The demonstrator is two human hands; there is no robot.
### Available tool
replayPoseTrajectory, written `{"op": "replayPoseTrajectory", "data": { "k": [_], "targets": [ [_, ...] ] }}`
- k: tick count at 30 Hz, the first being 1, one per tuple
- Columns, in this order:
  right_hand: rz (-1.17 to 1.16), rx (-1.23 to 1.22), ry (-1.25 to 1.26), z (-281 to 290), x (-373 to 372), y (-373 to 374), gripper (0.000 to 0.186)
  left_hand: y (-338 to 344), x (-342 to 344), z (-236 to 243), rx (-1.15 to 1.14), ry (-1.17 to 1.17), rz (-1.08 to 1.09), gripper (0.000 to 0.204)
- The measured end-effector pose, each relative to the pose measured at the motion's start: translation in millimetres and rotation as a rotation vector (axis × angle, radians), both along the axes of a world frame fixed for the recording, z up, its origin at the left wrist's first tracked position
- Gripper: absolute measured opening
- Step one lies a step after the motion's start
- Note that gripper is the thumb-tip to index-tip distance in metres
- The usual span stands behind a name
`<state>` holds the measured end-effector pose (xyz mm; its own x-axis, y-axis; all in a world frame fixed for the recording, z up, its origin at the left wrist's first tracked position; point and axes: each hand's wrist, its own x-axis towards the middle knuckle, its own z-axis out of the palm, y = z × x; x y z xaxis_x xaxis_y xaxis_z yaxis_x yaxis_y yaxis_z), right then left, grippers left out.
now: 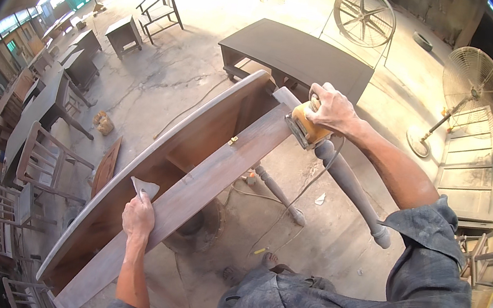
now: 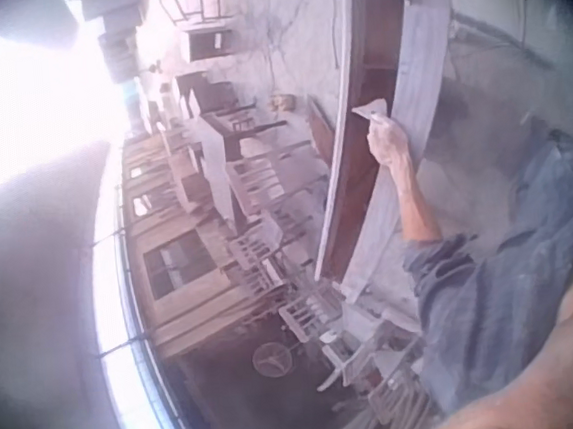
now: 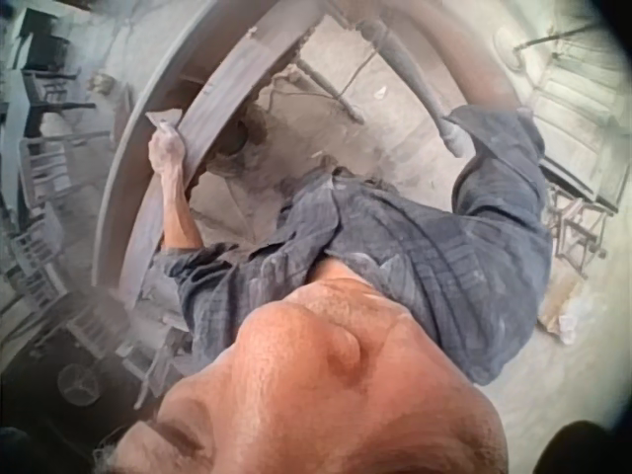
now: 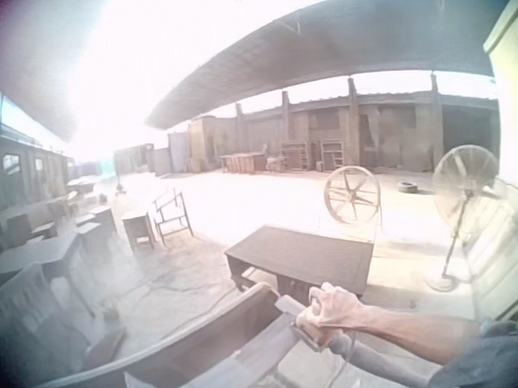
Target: The person sands the carved leg of a wooden table by hand with sandpaper. They then sand the edge of the table top first by hand and then with a power sander.
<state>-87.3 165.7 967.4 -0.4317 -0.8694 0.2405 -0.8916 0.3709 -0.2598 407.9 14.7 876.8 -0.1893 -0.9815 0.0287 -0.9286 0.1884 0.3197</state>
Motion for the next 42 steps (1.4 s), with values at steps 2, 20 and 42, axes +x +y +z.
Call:
{"op": "replayPoseTrajectory", "data": {
  "k": [2,20,42],
  "targets": [
    [0.017,-0.015,0.000,-3.5,-1.4,11.8,0.038,1.3,3.6,1.2,0.000,-0.006,0.008,0.053],
    [0.137,0.065,-0.025,6.3,-13.8,5.2,0.038,2.2,4.5,-0.4,-0.047,-0.020,0.024,0.055],
    [-0.117,0.139,-0.086,30.9,16.8,-77.9,0.061,3.3,0.4,-2.9,-0.070,-0.007,0.057,0.053]
  ]
}}
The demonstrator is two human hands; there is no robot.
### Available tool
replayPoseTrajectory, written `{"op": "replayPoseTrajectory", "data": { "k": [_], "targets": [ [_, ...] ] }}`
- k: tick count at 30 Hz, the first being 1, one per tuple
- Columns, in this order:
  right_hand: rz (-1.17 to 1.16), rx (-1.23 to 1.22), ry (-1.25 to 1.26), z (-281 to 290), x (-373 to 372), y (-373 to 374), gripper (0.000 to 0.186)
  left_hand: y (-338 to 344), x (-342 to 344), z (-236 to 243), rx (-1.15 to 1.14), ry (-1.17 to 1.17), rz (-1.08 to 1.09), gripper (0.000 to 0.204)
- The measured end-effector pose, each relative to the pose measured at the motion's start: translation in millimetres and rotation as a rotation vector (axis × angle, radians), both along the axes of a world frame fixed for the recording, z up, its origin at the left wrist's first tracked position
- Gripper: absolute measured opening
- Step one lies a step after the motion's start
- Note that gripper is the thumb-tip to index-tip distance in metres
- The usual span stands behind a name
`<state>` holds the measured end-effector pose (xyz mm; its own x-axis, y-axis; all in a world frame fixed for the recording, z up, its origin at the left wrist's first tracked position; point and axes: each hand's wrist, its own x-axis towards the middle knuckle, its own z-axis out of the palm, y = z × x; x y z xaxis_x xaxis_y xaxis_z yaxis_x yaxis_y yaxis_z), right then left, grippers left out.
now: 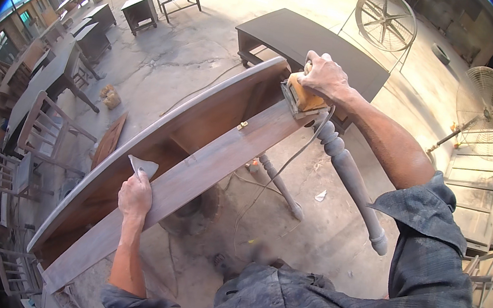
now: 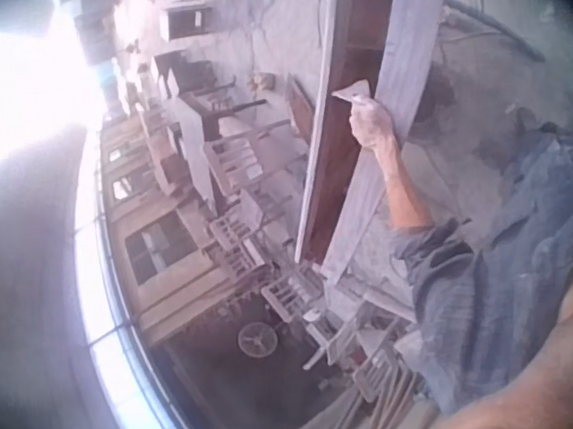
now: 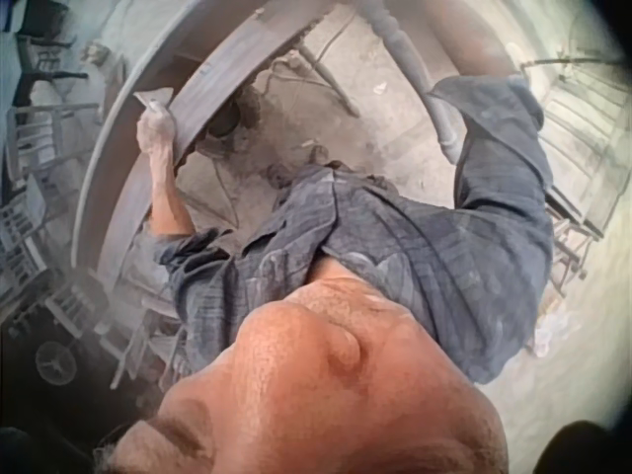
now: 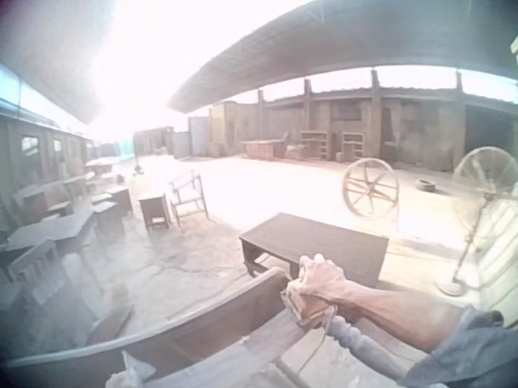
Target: The person sands the carved leg of a wooden table by hand with sandpaper. They then sand the edge of the table top first by hand and then with a power sander.
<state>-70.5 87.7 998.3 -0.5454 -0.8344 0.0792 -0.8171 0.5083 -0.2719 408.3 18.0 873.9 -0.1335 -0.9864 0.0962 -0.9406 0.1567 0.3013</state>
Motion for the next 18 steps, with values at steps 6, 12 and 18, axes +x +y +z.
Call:
{"op": "replayPoseTrajectory", "data": {
  "k": [6,12,18],
  "targets": [
    [-0.043,-0.022,0.002,1.4,13.3,-4.4,0.056,-2.3,1.6,-0.5,0.020,0.015,-0.022,0.053],
    [0.001,-0.041,0.009,-2.2,61.0,-14.5,0.060,1.9,0.6,4.6,0.045,-0.004,-0.005,0.052],
    [0.042,-0.034,-0.005,3.2,93.6,-14.7,0.061,6.2,-2.1,11.1,0.065,0.014,-0.049,0.053]
  ]
}}
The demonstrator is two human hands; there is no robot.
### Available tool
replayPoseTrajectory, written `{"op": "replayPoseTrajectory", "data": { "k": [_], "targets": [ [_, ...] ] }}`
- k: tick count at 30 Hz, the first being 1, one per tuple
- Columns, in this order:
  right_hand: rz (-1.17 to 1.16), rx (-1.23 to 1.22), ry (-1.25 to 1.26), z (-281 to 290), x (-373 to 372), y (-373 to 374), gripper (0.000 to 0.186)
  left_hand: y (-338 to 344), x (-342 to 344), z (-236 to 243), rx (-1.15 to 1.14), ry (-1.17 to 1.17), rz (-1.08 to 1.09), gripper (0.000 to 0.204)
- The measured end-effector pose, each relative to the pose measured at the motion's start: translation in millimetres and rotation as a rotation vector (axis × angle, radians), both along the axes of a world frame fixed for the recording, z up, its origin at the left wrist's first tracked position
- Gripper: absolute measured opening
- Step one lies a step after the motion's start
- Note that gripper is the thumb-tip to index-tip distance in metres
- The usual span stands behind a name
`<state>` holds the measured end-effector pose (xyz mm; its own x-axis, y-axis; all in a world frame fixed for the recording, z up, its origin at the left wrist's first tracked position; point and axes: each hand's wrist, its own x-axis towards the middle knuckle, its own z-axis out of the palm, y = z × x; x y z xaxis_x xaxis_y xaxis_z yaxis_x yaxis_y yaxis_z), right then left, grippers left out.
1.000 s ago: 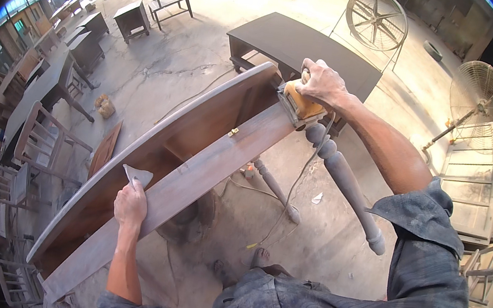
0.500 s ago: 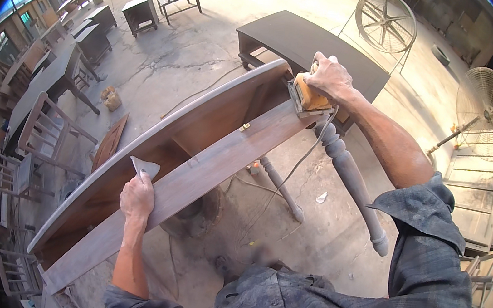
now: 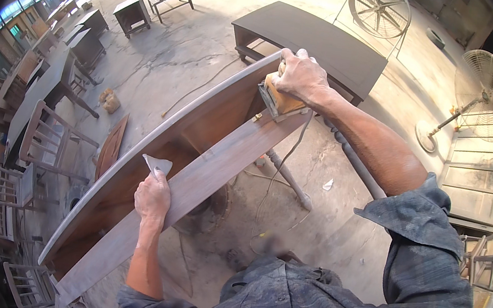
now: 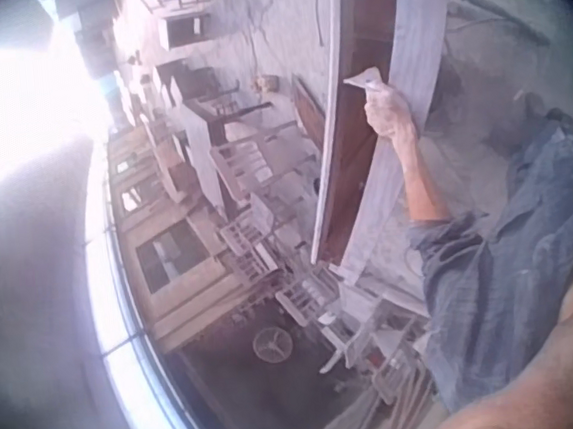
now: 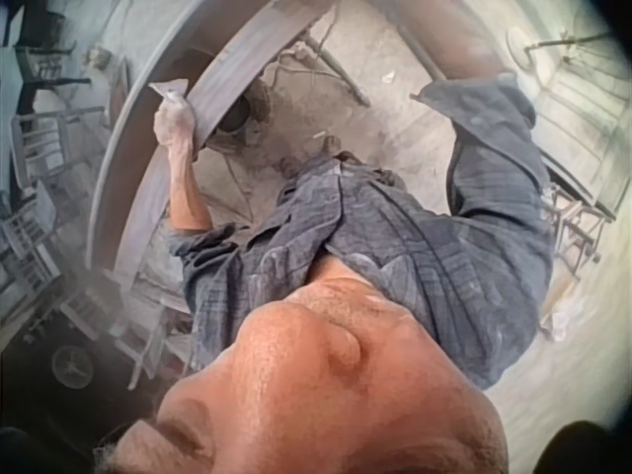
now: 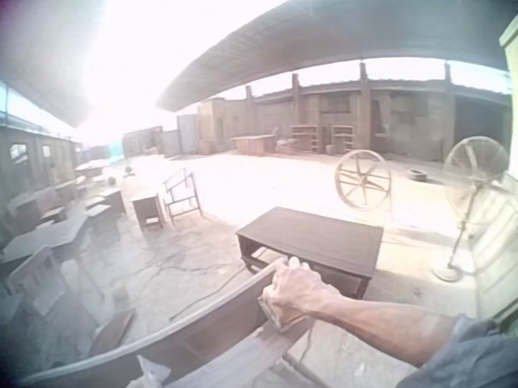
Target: The person sands the carved leg of a wooden table by hand with sandpaper. They then sand the edge of the table top first by hand and then with a power sander.
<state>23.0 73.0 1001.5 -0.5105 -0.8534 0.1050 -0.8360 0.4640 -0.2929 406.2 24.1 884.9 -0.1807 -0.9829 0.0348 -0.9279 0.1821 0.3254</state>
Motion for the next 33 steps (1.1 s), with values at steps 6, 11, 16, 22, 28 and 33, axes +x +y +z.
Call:
{"op": "replayPoseTrajectory", "data": {
  "k": [6,11,16,22,28,33],
  "targets": [
    [0.007,-0.044,0.045,-7.1,13.8,0.3,0.061,-3.5,5.1,-2.9,-0.003,-0.002,-0.055,0.052],
    [-0.015,-0.045,0.064,-9.2,21.5,5.4,0.059,-2.2,5.9,-0.6,0.013,0.008,-0.086,0.053],
    [-0.077,0.007,0.052,-9.6,22.2,8.5,0.064,-3.5,9.3,-4.8,0.003,0.016,-0.105,0.054],
    [-0.187,0.001,0.019,-4.5,-26.7,10.1,0.059,-6.5,5.9,-5.9,-0.028,-0.012,-0.128,0.054],
    [-0.113,-0.016,0.026,-10.5,13.6,12.7,0.059,-2.4,6.2,-4.7,-0.015,-0.011,-0.122,0.052],
    [-0.079,-0.010,0.033,-11.7,3.4,19.6,0.062,-0.2,9.8,-2.3,-0.039,0.016,-0.117,0.051]
  ]
}}
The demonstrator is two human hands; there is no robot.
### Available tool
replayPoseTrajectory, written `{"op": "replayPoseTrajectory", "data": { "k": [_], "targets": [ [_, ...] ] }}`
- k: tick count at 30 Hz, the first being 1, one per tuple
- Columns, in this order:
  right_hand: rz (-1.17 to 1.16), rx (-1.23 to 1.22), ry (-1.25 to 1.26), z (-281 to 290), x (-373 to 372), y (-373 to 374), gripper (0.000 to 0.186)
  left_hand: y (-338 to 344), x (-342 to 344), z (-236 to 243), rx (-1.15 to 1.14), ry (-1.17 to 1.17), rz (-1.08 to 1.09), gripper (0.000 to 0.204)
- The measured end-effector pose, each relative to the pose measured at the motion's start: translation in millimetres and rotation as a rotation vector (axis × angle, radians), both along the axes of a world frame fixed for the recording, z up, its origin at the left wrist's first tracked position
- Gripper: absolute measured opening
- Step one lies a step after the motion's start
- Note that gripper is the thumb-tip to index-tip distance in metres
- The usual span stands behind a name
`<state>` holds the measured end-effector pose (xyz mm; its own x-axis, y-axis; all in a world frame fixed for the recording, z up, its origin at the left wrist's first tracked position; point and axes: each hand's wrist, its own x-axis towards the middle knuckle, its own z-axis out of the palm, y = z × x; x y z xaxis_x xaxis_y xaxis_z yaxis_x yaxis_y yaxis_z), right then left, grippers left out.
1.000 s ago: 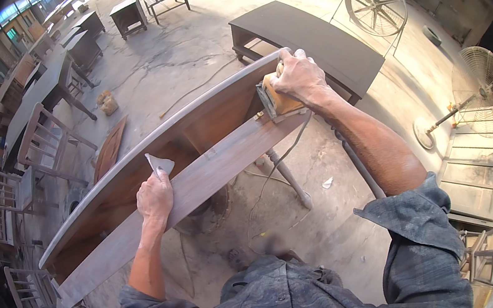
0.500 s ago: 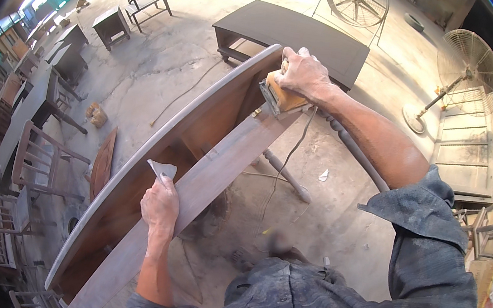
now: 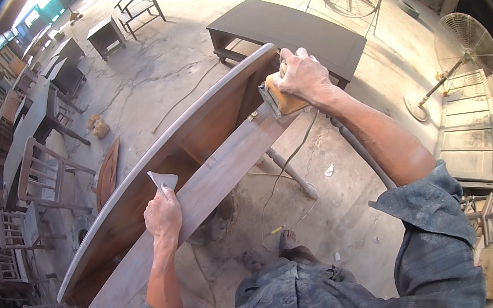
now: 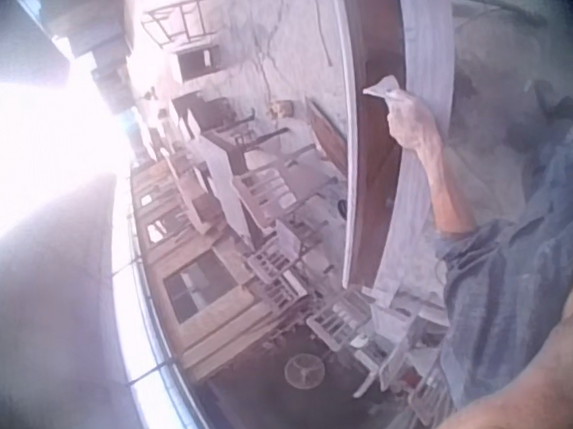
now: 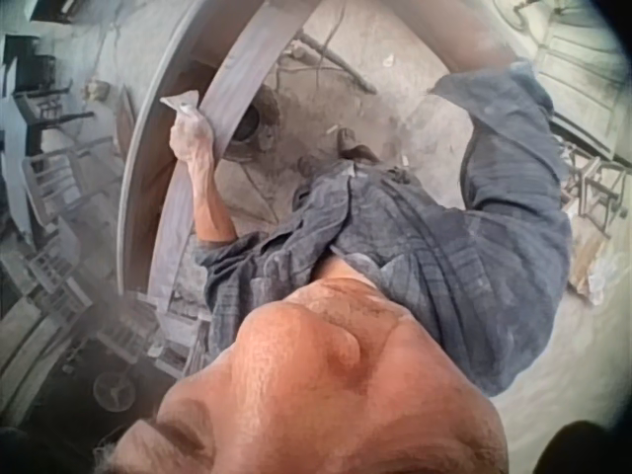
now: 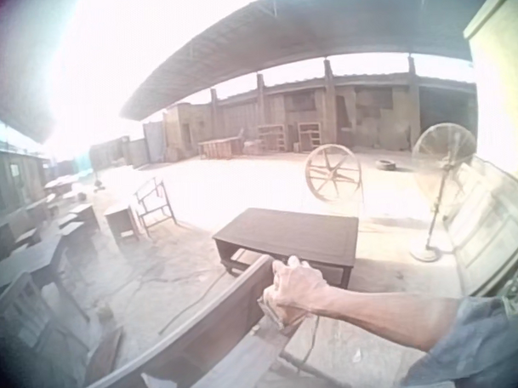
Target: The person sands the carved leg of a wooden table by hand with sandpaper. They then sand the edge of the table top first by hand and then with a power sander.
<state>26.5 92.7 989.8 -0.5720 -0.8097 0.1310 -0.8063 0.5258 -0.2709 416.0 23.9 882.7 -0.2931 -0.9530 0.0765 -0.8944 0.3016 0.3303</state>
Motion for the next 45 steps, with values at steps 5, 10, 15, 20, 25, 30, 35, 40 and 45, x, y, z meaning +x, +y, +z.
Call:
{"op": "replayPoseTrajectory", "data": {
  "k": [5,10,15,20,25,30,35,40,45],
  "targets": [
    [0.018,0.019,0.051,-3.5,-35.2,31.1,0.056,-2.9,-2.6,2.3,-0.004,-0.020,0.001,0.050],
    [0.298,-0.104,0.163,-18.1,11.1,46.0,0.041,-3.0,-1.9,-4.3,0.006,-0.003,0.016,0.050],
    [0.366,0.016,0.128,-5.6,38.3,38.3,0.043,0.8,1.4,4.7,0.030,0.031,0.034,0.048],
    [0.351,-0.005,0.154,-12.0,9.1,41.4,0.039,-4.4,-7.1,-4.0,0.004,0.032,0.012,0.047],
    [0.392,-0.009,0.137,-6.8,51.8,43.8,0.035,-1.2,-2.8,-2.5,0.009,0.002,0.036,0.048],
    [0.420,0.002,0.127,-5.1,59.5,34.6,0.034,-3.3,-0.3,-5.0,0.024,0.017,0.033,0.047],
    [0.338,-0.010,0.167,-7.3,16.6,37.3,0.043,-2.7,-3.8,0.1,0.022,0.011,0.038,0.047],
    [0.371,-0.020,0.159,-14.3,27.5,34.6,0.039,-2.6,0.0,-0.5,0.024,-0.011,0.056,0.046],
    [0.427,-0.006,0.104,-1.4,69.6,41.8,0.039,-5.6,-2.0,-7.2,0.009,-0.020,0.016,0.048]
  ]
}}
